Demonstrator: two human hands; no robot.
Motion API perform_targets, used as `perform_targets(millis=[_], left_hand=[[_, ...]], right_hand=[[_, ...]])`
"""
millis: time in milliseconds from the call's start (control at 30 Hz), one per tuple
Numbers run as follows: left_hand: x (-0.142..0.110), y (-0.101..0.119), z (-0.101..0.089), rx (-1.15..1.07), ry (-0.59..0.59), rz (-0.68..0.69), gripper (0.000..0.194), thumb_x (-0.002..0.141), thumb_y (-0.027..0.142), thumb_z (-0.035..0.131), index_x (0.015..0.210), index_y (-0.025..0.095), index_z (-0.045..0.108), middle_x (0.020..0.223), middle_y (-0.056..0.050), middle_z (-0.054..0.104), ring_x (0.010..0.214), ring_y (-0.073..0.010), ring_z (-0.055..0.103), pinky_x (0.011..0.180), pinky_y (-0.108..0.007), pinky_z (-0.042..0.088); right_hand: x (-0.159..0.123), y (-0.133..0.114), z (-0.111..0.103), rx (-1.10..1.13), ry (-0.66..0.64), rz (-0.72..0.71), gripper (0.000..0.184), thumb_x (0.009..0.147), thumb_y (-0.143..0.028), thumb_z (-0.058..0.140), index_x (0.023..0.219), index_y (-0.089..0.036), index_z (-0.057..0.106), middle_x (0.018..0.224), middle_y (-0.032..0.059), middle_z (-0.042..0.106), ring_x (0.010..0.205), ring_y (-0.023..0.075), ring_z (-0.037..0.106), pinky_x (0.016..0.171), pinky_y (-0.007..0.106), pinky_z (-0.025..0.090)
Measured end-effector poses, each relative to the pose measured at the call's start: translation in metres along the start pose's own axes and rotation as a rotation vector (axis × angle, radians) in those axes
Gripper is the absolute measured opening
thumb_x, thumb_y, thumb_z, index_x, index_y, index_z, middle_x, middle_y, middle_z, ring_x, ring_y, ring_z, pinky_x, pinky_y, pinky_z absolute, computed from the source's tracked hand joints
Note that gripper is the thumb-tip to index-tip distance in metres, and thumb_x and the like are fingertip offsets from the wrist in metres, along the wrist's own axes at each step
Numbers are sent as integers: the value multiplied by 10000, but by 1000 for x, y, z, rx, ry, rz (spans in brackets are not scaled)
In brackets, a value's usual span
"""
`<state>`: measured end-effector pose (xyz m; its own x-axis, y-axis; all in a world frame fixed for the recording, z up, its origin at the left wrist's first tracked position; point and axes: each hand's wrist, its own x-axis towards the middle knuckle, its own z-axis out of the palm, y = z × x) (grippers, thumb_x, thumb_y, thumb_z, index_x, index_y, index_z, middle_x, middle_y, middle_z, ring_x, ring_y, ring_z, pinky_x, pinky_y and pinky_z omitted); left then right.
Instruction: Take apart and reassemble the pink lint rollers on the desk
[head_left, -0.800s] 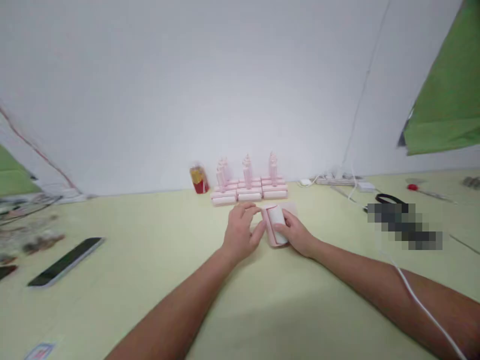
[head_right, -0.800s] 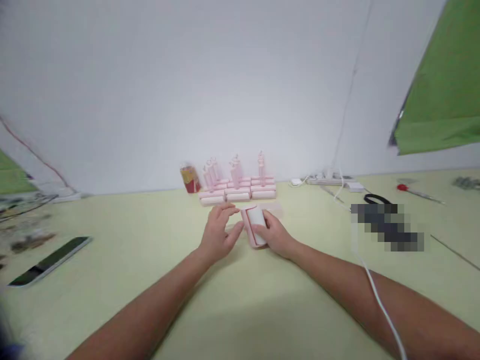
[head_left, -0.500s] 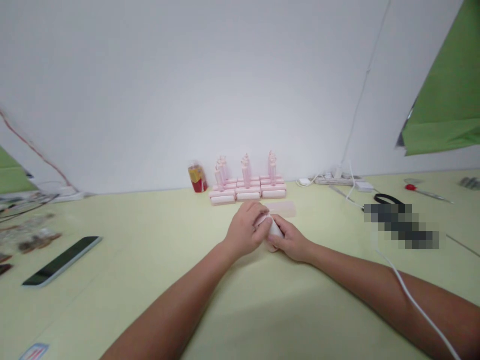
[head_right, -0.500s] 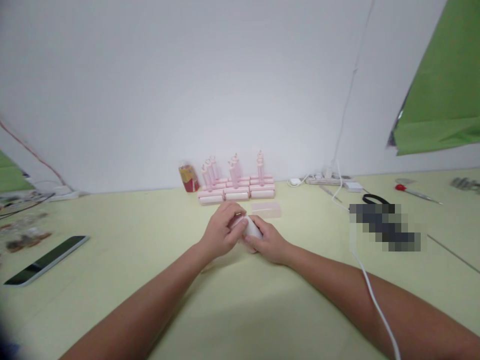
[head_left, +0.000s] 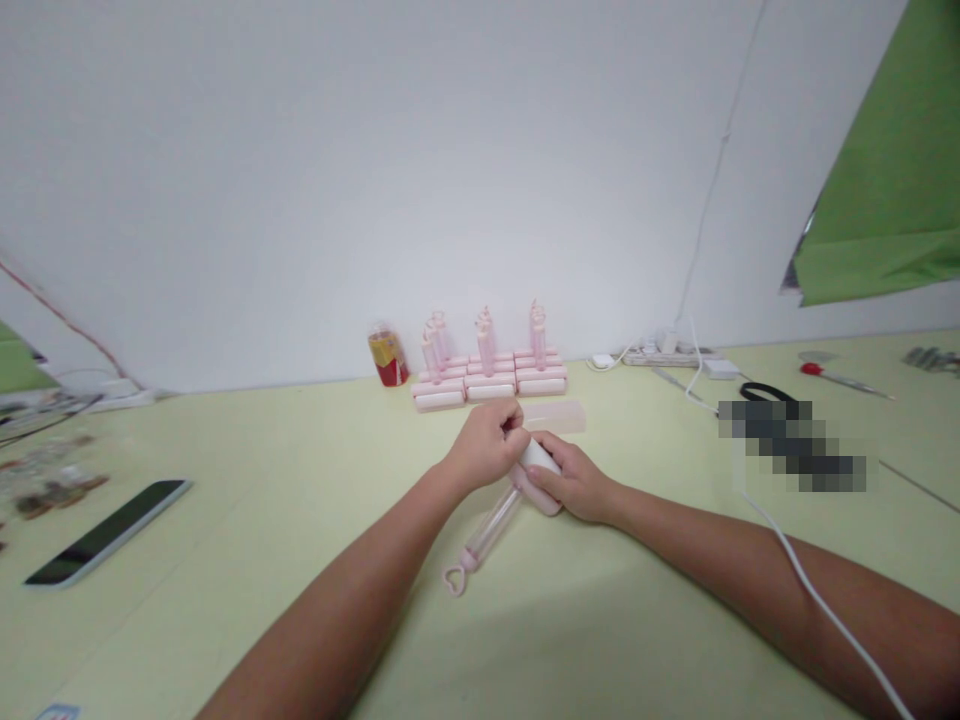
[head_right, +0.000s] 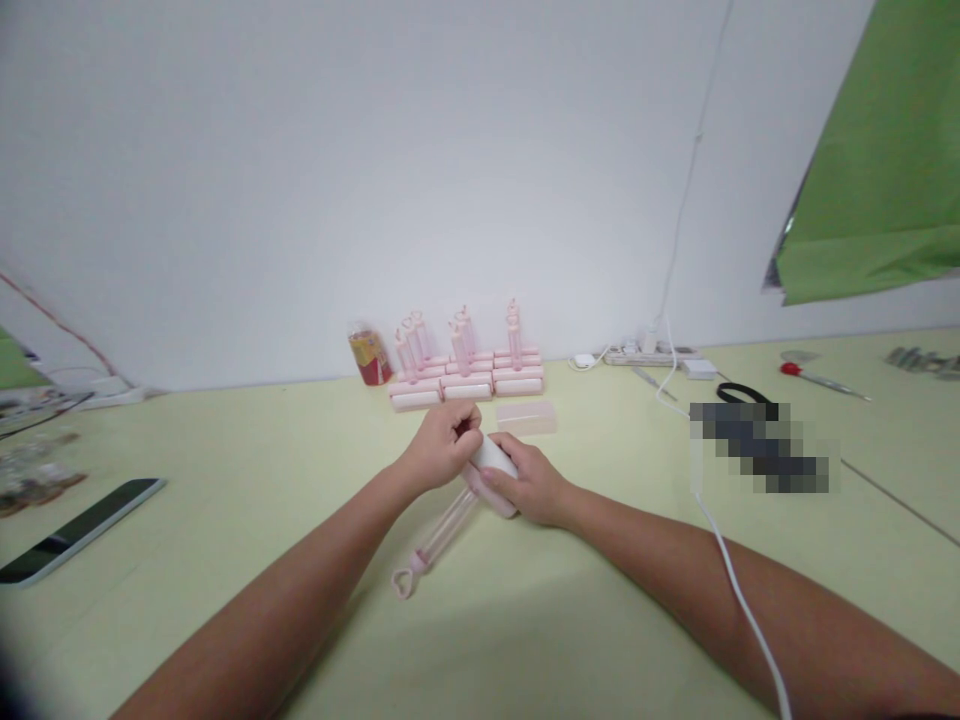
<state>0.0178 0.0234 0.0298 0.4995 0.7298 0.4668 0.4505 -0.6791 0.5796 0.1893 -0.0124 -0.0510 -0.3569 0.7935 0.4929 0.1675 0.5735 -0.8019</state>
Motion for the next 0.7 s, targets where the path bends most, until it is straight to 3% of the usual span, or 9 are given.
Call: perform_targets(millis=[167, 300, 433, 700], left_hand=[[-18, -28, 2, -174, -20, -153, 187, 798, 271, 539, 674, 174, 439, 573, 54, 405, 516, -90, 386, 501, -223, 302], [-42, -45, -8, -506, -191, -370, 280, 813, 413, 630, 816, 174, 484, 545, 65, 475, 423, -80, 425, 427, -203, 338], [-54, -52, -11, -680, -255, -496, 293, 729, 328, 731, 833, 163, 513, 557, 47, 536, 419, -80, 482, 413, -187, 350], [-49, -58, 2, -731, -242, -595, 206, 675, 244, 683, 716, 179, 492, 446, 62, 473, 339, -76, 404, 349, -183, 242]], right_hand=[[2, 1, 1, -75, 15, 46, 366, 888, -407, 594, 1178, -183, 595, 1001, 39, 668, 865, 196, 595, 779, 298, 436], [3, 3, 1, -105, 2, 78, 316, 864, -392, 625, 1090, -173, 650, 959, 35, 684, 850, 193, 606, 761, 287, 439], [5, 5, 0, -88, -66, 95, 303, 857, -388, 625, 1050, -163, 686, 952, 39, 702, 845, 192, 617, 755, 278, 445], [6, 3, -3, -66, -139, 111, 318, 881, -397, 585, 1025, -145, 712, 936, 46, 710, 842, 196, 623, 750, 272, 449]])
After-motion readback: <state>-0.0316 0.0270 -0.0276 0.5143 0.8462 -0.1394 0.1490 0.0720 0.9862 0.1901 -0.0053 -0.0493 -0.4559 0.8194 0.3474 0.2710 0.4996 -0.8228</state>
